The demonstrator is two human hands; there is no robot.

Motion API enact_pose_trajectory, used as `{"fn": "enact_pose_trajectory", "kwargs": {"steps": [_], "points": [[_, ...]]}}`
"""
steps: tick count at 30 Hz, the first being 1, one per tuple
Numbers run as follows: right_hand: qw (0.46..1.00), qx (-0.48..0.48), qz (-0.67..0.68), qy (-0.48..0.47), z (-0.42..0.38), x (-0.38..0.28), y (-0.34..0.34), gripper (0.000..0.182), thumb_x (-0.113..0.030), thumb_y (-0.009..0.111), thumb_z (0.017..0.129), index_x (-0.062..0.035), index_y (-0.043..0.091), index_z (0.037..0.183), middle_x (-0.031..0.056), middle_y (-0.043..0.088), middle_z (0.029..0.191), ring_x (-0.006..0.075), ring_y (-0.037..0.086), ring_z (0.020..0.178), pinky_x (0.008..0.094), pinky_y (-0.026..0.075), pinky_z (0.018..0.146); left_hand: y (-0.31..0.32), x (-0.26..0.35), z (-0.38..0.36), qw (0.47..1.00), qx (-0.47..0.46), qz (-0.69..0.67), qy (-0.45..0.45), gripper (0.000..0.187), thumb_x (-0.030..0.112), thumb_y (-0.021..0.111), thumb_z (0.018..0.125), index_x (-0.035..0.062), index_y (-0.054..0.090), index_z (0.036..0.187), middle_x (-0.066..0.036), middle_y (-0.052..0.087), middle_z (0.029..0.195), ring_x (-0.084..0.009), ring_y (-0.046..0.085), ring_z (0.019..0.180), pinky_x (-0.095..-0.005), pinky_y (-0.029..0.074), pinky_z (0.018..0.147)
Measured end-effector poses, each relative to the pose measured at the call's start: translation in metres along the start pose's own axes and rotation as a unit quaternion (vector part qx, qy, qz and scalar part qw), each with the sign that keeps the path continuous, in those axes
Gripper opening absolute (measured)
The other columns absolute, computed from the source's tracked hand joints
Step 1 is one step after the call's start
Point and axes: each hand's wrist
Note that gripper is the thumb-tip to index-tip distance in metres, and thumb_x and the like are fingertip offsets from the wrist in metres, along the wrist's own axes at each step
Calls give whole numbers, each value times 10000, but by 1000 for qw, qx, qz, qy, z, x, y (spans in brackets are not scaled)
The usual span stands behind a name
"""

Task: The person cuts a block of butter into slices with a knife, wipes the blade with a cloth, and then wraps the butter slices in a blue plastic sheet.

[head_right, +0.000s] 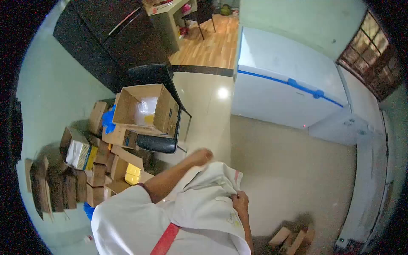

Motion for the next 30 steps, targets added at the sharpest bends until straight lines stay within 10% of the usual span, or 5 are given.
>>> {"fn": "enact_pose_trajectory", "kwargs": {"steps": [1, 5, 11, 20, 30], "points": [[999, 41, -8, -27, 17, -1, -7, 210, -152, 627, 798, 12, 654, 927, 209, 628, 901, 359, 616, 832, 411, 487, 733, -68, 59, -40, 988, 124, -69, -57, 313, 229, 645, 814, 33, 649, 1057, -183, 683, 978, -333, 672, 846, -440, 515, 766], [989, 42, 36, -136, 106, -37, -27, 160, -147, 650, 818, -14, 663, 906, 150, 608, 798, 229, 604, 702, 337, 487, 658, -52, 109, -33, 990, -18, -135, 45, 360, 257, 645, 831, 35, 617, 1113, -205, 653, 1071, -322, 642, 965, -414, 489, 858], [969, 28, 199, -147, 183, -122, -25, 150, -137, 620, 882, 11, 602, 904, 105, 591, 796, 160, 579, 731, 304, 462, 643, -63, 92, -8, 976, 100, -193, -13, 389, 353, 622, 854, 33, 649, 1075, -217, 651, 1009, -366, 628, 940, -428, 484, 830], [882, -353, 69, -303, 282, -181, -11, 248, -218, 558, 932, 17, 616, 985, 75, 540, 657, 118, 470, 622, 290, 424, 593, -58, 64, 15, 846, 392, -299, -202, 297, 275, 530, 915, 12, 626, 1015, -238, 643, 949, -377, 628, 886, -420, 477, 792], [666, -610, -136, -406, 336, -222, -21, 250, -248, 647, 855, -4, 617, 809, 158, 546, 626, 191, 466, 516, 352, 402, 518, -9, 141, 46, 622, 562, -331, -433, 307, 103, 486, 907, 69, 470, 1212, -219, 623, 837, -375, 639, 759, -432, 486, 676]]}}
Point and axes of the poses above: each hand's wrist, its own z-axis towards the middle knuckle, its own y-axis out of the palm, x = y × z
